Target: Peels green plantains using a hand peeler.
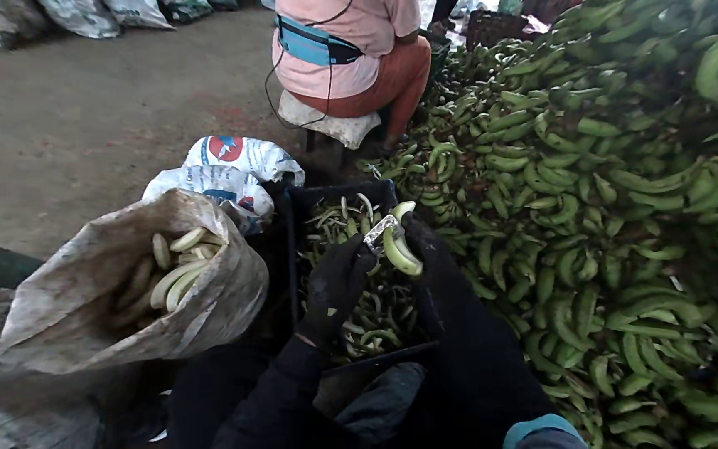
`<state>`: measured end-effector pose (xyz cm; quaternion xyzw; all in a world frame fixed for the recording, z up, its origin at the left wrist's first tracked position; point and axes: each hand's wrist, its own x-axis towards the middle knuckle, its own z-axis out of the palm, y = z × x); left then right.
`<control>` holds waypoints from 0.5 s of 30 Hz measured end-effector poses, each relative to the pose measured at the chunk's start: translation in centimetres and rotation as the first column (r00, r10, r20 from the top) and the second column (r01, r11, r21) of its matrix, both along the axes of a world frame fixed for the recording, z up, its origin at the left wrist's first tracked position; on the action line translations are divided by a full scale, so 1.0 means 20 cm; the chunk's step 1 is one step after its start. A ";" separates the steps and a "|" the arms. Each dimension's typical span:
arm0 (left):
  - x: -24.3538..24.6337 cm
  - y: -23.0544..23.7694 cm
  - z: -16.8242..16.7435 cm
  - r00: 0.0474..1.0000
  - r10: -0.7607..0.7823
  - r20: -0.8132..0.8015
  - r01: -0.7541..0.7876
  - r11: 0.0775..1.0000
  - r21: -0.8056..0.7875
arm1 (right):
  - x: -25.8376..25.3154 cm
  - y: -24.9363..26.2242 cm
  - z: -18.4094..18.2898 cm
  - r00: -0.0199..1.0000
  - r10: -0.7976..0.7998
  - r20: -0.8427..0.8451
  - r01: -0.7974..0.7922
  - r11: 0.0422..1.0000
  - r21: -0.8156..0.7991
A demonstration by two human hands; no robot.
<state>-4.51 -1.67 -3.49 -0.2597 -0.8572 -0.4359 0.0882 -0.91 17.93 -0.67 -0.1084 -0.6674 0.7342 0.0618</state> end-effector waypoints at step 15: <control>-0.20 -0.09 -0.08 0.989 -0.100 0.113 0.117 0.981 -0.153 | 0.01 0.06 0.06 0.878 0.349 0.326 -0.435 0.866 0.245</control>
